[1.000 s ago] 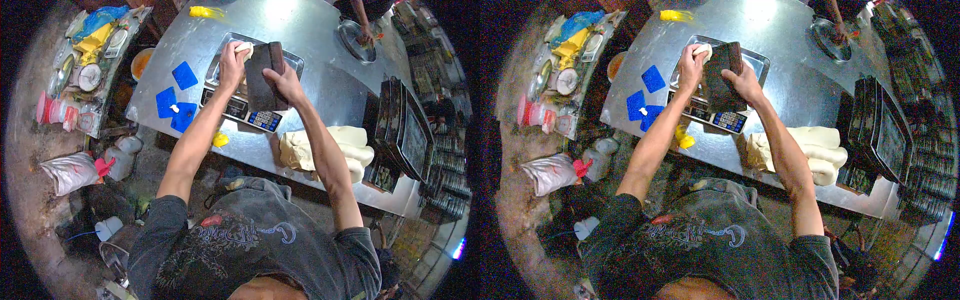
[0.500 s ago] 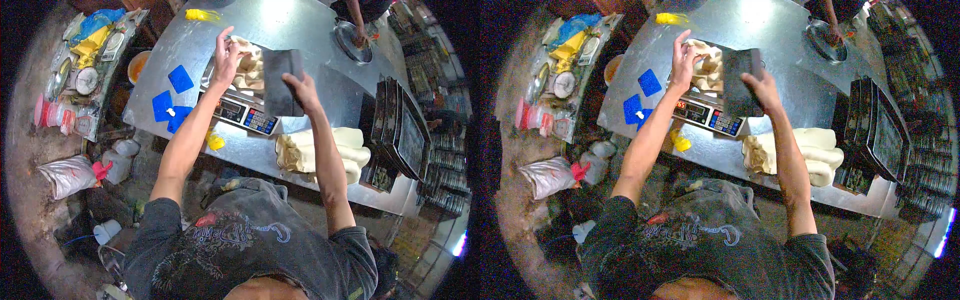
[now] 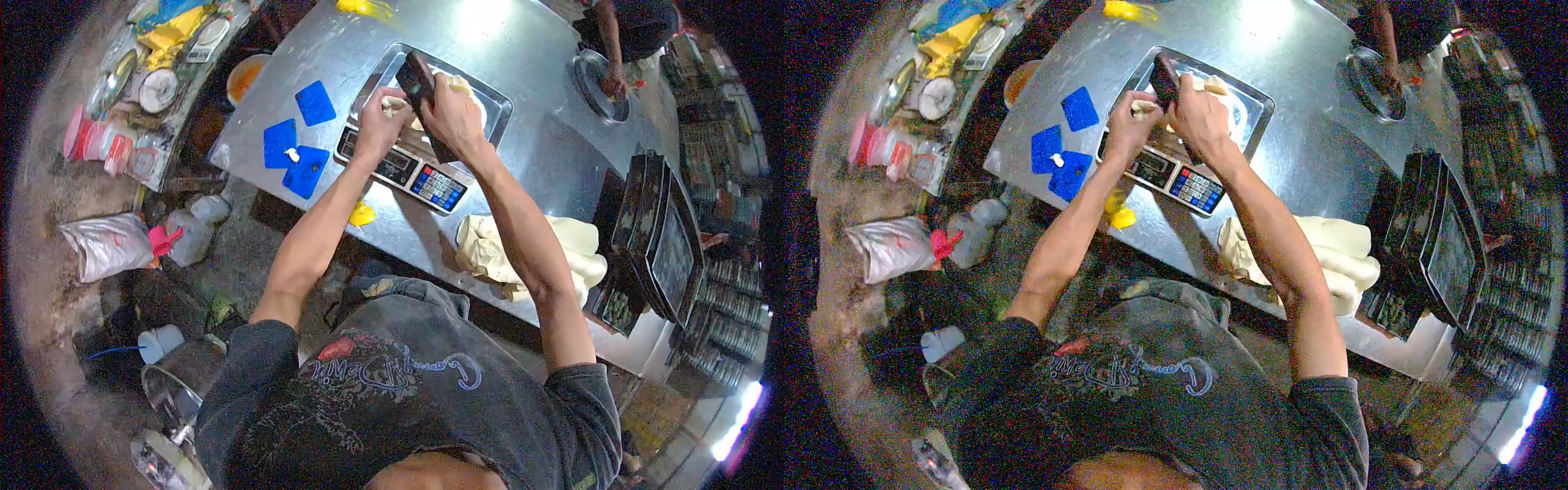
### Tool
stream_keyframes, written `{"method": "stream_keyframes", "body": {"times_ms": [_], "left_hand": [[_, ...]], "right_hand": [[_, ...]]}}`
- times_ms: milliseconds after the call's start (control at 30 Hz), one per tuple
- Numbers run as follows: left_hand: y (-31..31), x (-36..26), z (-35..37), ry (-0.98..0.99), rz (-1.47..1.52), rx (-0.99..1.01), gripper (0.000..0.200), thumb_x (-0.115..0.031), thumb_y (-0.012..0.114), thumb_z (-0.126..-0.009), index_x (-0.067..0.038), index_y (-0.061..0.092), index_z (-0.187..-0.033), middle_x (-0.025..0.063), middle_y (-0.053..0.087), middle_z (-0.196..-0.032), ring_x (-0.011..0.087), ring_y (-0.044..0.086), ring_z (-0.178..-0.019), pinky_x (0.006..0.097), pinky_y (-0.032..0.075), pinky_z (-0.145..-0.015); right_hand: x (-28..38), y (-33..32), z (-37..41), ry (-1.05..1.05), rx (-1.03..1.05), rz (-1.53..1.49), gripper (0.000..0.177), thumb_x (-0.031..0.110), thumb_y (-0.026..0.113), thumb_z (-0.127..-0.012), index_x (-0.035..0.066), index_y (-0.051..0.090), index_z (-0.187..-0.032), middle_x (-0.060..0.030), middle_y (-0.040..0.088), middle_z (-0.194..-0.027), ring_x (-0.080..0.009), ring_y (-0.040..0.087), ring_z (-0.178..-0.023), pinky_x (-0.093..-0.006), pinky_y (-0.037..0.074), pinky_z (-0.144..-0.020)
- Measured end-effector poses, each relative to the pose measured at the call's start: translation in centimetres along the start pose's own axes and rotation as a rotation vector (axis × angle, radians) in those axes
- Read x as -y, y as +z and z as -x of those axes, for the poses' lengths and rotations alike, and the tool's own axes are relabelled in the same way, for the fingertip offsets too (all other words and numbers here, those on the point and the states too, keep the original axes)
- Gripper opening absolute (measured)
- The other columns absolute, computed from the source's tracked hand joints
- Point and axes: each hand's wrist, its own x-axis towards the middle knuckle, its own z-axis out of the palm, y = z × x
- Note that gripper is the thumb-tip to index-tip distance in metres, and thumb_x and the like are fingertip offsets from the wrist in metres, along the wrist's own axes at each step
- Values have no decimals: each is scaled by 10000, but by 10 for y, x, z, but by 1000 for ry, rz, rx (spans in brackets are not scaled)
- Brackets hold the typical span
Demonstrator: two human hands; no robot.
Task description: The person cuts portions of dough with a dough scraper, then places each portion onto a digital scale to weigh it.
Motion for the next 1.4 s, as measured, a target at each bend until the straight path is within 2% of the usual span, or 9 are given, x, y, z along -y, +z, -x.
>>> {"method": "stream_keyframes", "body": {"times_ms": [167, 300, 433, 533, 633, 700, 833, 1000, 1400], "left_hand": [[-26, -9, 63, 46, 653, 312, 309, -95, 737, -882, -67, 610, -1163, 40, 649, -1074, 141, 621, -992, 293, 509, -896], [-38, 14, 143, 2, 508, 257, 324, -153, 739, -903, -60, 601, -1181, 35, 645, -1109, 127, 624, -986, 292, 506, -889], [-21, 70, 223, -444, 734, 39, 384, -188, 677, -979, -43, 507, -1291, 109, 618, -1174, 194, 659, -1006, 323, 574, -880], [10, 86, 253, -626, 657, 187, 359, -204, 610, -1024, -32, 484, -1313, 147, 606, -1192, 219, 674, -1017, 317, 600, -820], [69, 69, 259, -462, 458, 378, 353, -201, 594, -1027, -26, 479, -1312, 165, 590, -1227, 212, 660, -1048, 344, 584, -864], [112, 42, 258, -63, 297, 369, 386, -176, 597, -997, -6, 469, -1320, 202, 558, -1289, 249, 621, -1142, 405, 535, -960], [191, 27, 255, 481, -282, 232, 558, -185, 632, -917, 12, 435, -1400, 197, 478, -1421, 373, 428, -1356, 546, 279, -1172], [239, 81, 264, 508, -762, 276, 889, -531, 543, -958, -2, 186, -1577, 246, 293, -1592, 444, 289, -1458, 628, 158, -1184], [227, 88, 285, 554, -643, 207, 846, -416, 610, -954, -107, 170, -1607, 245, 219, -1619, 426, 229, -1489, 529, 149, -1232]], "right_hand": [[-8, 19, -22, 131, 5, -56, 461, 274, 619, -886, -57, 496, -1183, -291, 697, -884, -451, 700, -821, -540, 555, -726], [-55, 2, 4, 110, 12, -675, 468, 257, 703, -878, -56, 612, -1214, -220, 722, -1069, -282, 704, -962, -381, 528, -892], [-88, -44, 101, 365, 7, -855, 440, 215, 701, -929, -36, 592, -1274, -121, 703, -1126, -184, 653, -960, -331, 522, -884], [-142, -44, 183, 404, -96, -915, 464, 183, 682, -948, -29, 553, -1341, -112, 673, -1188, -184, 628, -1020, -326, 499, -926], [-191, -51, 270, 550, -151, -876, 485, 173, 697, -935, -23, 550, -1353, -79, 655, -1176, -172, 605, -1001, -310, 485, -904], [-212, -60, 326, 667, -215, -915, 494, 182, 704, -928, -25, 550, -1350, -83, 643, -1196, -182, 603, -1016, -323, 482, -921], [-240, -65, 407, 788, -367, -842, 461, 222, 702, -933, -38, 583, -1295, -103, 680, -1145, -195, 631, -987, -332, 505, -910], [-270, -42, 447, 765, -433, -928, 512, 282, 711, -926, -45, 593, -1303, -110, 684, -1172, -204, 632, -1031, -338, 496, -925], [-288, -7, 450, 711, -463, -1319, 489, 199, 718, -921, 12, 548, -1339, -76, 649, -1168, -209, 635, -998, -348, 522, -894]]}}
